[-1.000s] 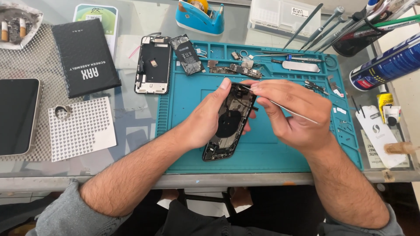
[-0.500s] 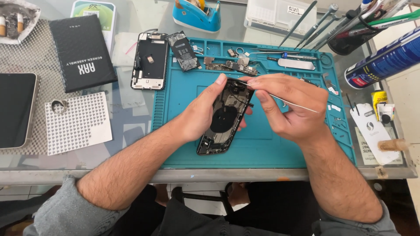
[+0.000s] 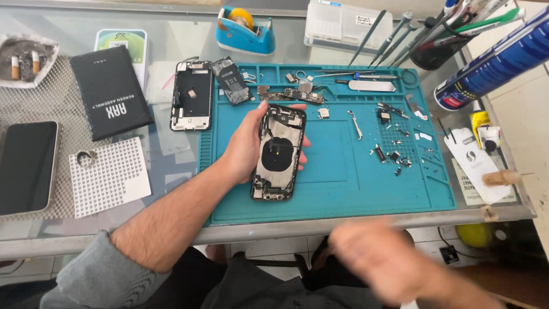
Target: Cleaning adhesive residue from the internal frame of a smartphone using a precision metal tool.
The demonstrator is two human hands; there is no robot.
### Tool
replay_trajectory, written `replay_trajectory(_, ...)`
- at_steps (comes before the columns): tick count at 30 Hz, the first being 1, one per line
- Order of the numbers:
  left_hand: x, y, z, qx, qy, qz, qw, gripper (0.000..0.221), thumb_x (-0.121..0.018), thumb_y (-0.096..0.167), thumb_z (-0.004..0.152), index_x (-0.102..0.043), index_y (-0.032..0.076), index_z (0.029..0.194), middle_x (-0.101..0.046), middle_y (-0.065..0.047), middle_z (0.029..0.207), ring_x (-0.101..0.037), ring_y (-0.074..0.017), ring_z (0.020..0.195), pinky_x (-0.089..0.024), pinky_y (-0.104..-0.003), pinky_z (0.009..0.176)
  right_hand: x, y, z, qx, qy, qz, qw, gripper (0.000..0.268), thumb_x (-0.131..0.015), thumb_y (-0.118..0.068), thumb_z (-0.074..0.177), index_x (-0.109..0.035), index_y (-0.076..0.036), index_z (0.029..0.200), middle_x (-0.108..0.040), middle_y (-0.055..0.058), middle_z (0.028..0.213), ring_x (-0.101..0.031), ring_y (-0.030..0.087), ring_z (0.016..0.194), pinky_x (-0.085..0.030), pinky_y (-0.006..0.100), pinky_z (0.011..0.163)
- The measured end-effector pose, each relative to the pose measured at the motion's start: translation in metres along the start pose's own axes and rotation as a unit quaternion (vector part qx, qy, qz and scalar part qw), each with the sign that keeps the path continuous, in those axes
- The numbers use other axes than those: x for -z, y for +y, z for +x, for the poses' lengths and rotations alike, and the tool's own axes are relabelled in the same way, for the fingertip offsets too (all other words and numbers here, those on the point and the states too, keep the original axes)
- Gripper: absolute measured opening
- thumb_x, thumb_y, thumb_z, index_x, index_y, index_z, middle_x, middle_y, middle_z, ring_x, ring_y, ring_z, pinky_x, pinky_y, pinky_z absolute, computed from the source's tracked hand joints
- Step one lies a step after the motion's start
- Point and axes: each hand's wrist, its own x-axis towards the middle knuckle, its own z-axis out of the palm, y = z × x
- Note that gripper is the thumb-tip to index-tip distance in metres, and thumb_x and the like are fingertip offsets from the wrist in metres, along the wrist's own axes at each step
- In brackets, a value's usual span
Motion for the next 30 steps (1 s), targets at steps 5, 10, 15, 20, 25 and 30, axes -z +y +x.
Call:
replay_trajectory(5,-0.003,0.002,-0.002,0.002,0.012,-0.001,1.000,0.071,-0.029,0.055,0.103,-0.049,0.007,0.151,-0.069,-0.027,0.100,-0.070,-0.0418,0.081,-0.060,-0.056,0.074,-0.149,0.132,-0.028,-0.162,-0.275,-0.011,0.948,0.040,-0.037,-0.035,0.117,-0.048,-0.008,0.090,-0.055,0.015,0.081,-0.056,0.035,0.075,-0.043,0.048,0.076)
replay_trajectory(10,-0.004,0.001,-0.002,0.005,0.018,-0.009,1.000,0.072,-0.027,0.054,0.104,-0.047,0.006,0.153,-0.069,-0.027,0.100,-0.070,-0.0414,0.081,-0.060,-0.056,0.076,-0.269,0.290,-0.054,-0.367,-0.398,0.006,0.841,0.064,-0.028,-0.050,0.113,-0.058,0.005,0.124,-0.058,0.026,0.126,-0.056,0.038,0.112,-0.044,0.045,0.097)
replay_trajectory(15,-0.036,0.002,-0.002,-0.015,0.183,-0.024,0.983,0.073,-0.051,0.049,0.092,-0.061,-0.002,0.143,-0.071,-0.035,0.114,-0.072,-0.0502,0.085,-0.060,-0.063,0.075,-0.293,0.327,-0.027,-0.411,-0.501,0.013,0.762,0.079,-0.039,-0.077,0.100,-0.063,-0.003,0.109,-0.063,0.013,0.115,-0.059,0.030,0.096,-0.044,0.037,0.077)
replay_trajectory(20,-0.005,-0.013,0.005,-0.014,0.130,-0.062,0.989,0.076,-0.033,0.055,0.100,-0.055,0.002,0.150,-0.071,-0.040,0.102,-0.073,-0.0527,0.078,-0.063,-0.064,0.070,-0.306,0.309,-0.011,-0.428,-0.478,0.042,0.765,0.076,-0.046,-0.078,0.097,-0.062,-0.007,0.118,-0.062,0.011,0.123,-0.059,0.028,0.105,-0.043,0.035,0.083)
replay_trajectory(25,0.006,-0.004,-0.002,0.027,0.023,-0.101,0.994,0.075,-0.031,0.056,0.105,-0.041,0.003,0.157,-0.068,-0.028,0.107,-0.071,-0.0423,0.088,-0.059,-0.053,0.082,-0.325,0.292,-0.039,-0.457,-0.459,0.067,0.759,0.076,-0.053,-0.078,0.093,-0.061,-0.011,0.127,-0.061,0.009,0.131,-0.058,0.026,0.114,-0.042,0.033,0.089)
replay_trajectory(30,0.011,-0.010,-0.004,0.013,-0.003,-0.124,0.992,0.075,-0.032,0.055,0.106,-0.038,0.002,0.160,-0.068,-0.030,0.108,-0.071,-0.0437,0.089,-0.058,-0.054,0.083,-0.321,0.309,-0.043,-0.498,-0.274,0.111,0.816,0.077,-0.056,-0.073,0.087,-0.051,-0.030,0.151,-0.046,-0.005,0.160,-0.041,0.023,0.147,-0.027,0.038,0.125)
